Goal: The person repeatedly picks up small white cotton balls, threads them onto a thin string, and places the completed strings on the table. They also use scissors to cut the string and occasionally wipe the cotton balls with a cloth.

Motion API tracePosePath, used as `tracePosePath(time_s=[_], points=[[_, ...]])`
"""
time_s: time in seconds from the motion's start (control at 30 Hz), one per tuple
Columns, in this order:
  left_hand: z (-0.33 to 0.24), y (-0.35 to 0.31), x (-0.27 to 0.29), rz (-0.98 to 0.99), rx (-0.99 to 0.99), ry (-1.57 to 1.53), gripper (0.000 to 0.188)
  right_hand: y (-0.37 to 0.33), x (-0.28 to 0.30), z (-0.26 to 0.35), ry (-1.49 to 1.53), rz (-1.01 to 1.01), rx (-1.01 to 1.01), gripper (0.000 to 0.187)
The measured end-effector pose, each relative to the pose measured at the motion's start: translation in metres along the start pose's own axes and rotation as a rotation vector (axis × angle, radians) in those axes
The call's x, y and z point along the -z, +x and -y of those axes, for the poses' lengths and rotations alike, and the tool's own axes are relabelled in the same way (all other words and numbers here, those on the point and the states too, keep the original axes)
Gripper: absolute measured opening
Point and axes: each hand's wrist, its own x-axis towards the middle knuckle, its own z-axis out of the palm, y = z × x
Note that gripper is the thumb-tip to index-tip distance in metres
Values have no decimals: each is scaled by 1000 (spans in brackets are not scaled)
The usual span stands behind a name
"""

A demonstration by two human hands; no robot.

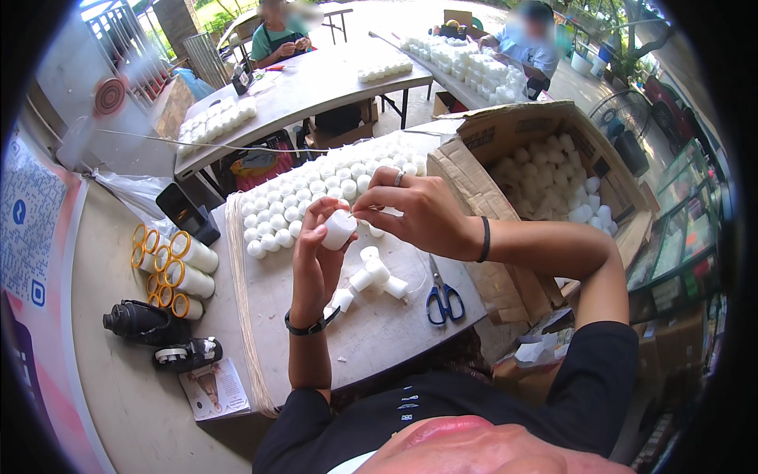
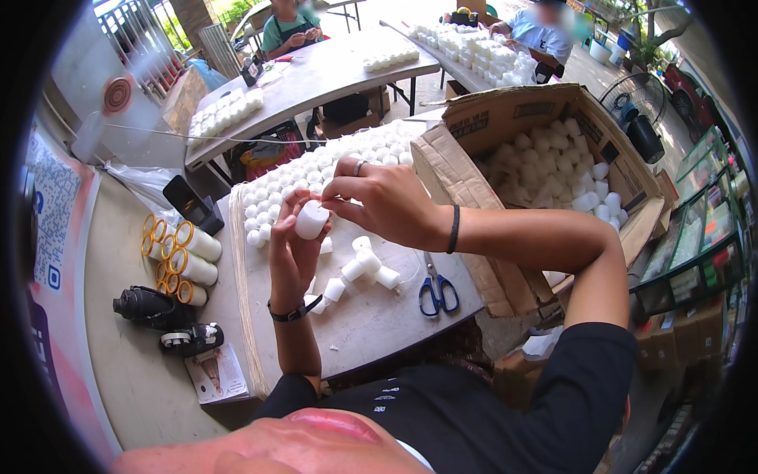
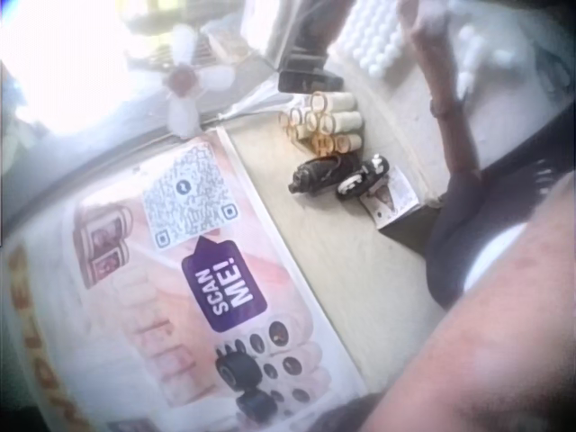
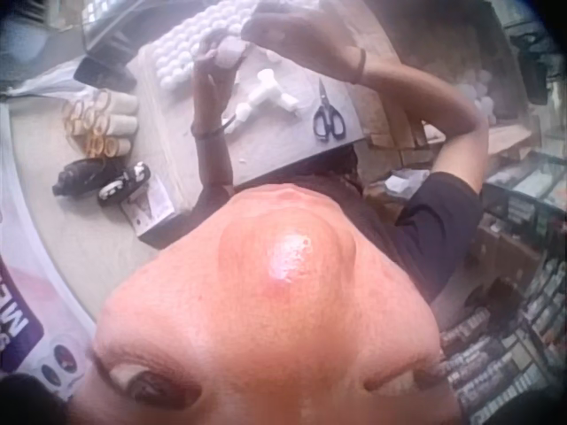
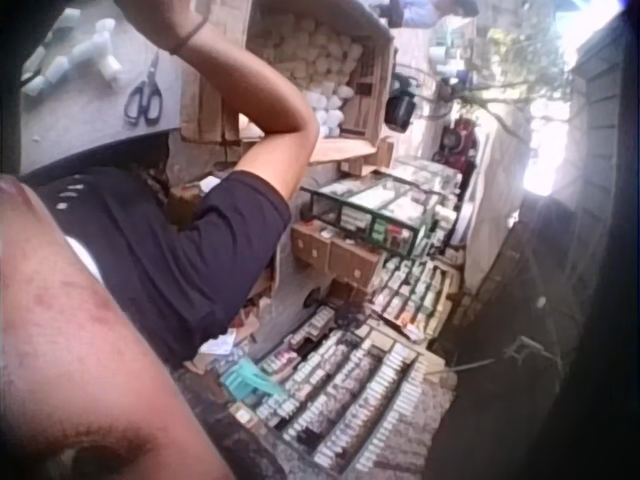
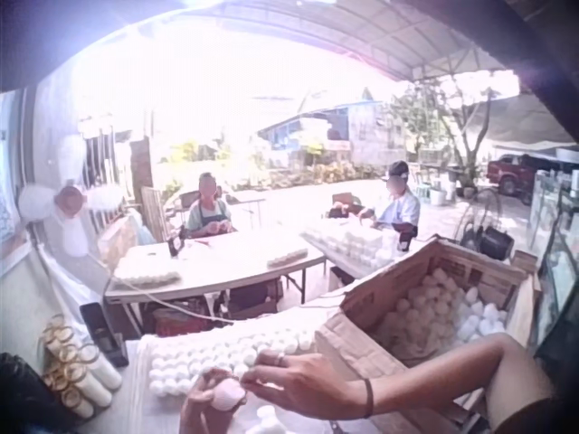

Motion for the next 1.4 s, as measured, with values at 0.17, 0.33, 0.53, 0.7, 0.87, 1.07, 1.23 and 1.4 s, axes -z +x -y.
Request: tracePosePath(time_s=[0.17,0.33,0.53,0.7,0.87,1.07,1.23,1.4], points=[[3,-1,8,-21,-34,176,55,-3,-7,-5,-10,9,18,15],[3,0,8,-73,-26,257,44,-2,-7,-3,14,-11,33,9],[1,-3,7,-35,-19,281,36,-3,-5,1,1,-24,-2,10],[3,-4,8,-16,-39,273,36,-4,-6,1,25,-11,43,10],[5,-4,1,-91,-66,191,35,-1,-10,-5,201,-53,80,16],[5,-3,6,-76,-66,145,42,-2,-3,7,346,-22,20,16],[6,-6,8,-53,-87,194,44,-3,-8,7,361,-24,47,11],[9,-5,9,-68,-104,240,45,-1,-8,3,348,-20,77,12]])
